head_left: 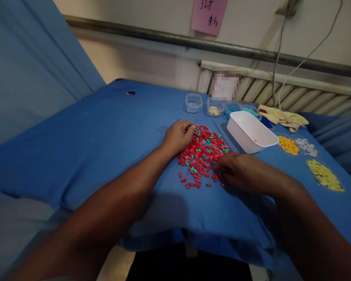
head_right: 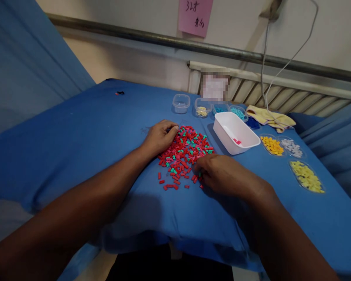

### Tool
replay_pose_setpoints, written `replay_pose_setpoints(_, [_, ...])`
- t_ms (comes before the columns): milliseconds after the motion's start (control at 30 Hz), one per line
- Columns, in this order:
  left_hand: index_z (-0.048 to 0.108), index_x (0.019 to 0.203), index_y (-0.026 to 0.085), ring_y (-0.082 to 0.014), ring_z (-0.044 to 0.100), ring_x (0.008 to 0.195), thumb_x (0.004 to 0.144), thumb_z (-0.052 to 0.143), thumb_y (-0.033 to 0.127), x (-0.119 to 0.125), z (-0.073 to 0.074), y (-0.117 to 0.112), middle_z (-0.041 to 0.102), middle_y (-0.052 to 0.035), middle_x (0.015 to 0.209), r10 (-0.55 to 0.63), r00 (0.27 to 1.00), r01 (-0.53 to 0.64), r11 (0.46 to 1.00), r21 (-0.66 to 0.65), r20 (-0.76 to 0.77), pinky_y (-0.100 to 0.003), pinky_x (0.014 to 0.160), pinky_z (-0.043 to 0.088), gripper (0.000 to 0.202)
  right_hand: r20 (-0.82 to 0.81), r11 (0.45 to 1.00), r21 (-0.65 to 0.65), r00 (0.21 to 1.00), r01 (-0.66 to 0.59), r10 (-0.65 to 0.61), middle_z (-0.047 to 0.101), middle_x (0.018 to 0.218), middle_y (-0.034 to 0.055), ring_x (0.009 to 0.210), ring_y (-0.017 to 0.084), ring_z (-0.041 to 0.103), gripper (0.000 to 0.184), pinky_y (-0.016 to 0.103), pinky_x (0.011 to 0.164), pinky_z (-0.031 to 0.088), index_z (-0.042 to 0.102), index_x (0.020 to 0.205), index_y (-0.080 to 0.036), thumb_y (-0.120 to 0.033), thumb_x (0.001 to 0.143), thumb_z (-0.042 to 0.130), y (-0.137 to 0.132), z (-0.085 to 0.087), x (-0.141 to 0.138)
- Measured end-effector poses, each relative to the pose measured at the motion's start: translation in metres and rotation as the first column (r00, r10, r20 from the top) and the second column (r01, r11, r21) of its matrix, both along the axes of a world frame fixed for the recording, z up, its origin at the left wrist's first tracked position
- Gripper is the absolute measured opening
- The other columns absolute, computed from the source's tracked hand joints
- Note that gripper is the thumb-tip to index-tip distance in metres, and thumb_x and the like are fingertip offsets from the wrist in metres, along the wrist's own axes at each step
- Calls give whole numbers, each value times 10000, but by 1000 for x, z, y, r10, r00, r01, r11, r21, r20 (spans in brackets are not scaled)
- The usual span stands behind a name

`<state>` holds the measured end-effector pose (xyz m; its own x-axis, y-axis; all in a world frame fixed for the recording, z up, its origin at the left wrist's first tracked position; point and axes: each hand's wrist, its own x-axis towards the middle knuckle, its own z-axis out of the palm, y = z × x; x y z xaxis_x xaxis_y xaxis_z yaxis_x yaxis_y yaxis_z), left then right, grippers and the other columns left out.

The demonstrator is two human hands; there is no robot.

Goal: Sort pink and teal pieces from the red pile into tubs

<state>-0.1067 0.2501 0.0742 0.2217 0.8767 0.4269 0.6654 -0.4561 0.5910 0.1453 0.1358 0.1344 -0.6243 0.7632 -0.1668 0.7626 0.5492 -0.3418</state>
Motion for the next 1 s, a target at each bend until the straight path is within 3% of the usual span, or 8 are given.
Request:
replay_pose_setpoints(167, [808, 1075, 180, -258, 709, 1076, 1058, 548, 317, 0, -1, 0, 783, -85, 1078, -6, 1000, 6, 1000, 20, 0, -395, 1019, 541, 295, -145, 979, 173, 986, 112, -87, 810, 1027, 45, 882, 202, 739, 282, 284, 764, 499, 774, 1114, -226, -142, 898, 613, 9, -6, 13])
replay_pose_setpoints(267, [806, 1051, 175, -259, 709, 1055, 1060, 545, 324, 0, -1, 0, 779, -86, 1057, -14, 1000, 14, 1000, 24, 2, -402, 1001, 544, 300, -184, 967, 188, 973, 172, -138, 808, 1014, 38, 887, 202, 744, 227, 290, 767, 519, 793, 1065, -241, -193, 939, 610, 12, -6, 24])
replay_pose_setpoints(467, [789, 1005, 192, -252, 700, 1058, 1052, 546, 305, 1, 0, 0, 778, -78, 1050, -17, 1000, 17, 1000, -1, -13, -383, 988, 543, 272, -60, 1000, -6, 998, -30, 30, 827, 1043, 34, 891, 207, 756, 217, 302, 787, 550, 822, 1108, -271, -256, 960, 664, 4, 1, 30])
replay_pose_setpoints(1000, [786, 980, 185, -253, 700, 1032, 1053, 534, 319, 0, -2, 2, 773, -78, 1018, -33, 999, 33, 999, 18, -11, -388, 964, 537, 294, -33, 997, 26, 997, -71, 72, 830, 1065, 51, 969, 215, 756, 306, 306, 847, 553, 824, 1125, -247, -158, 967, 577, 6, -1, 27])
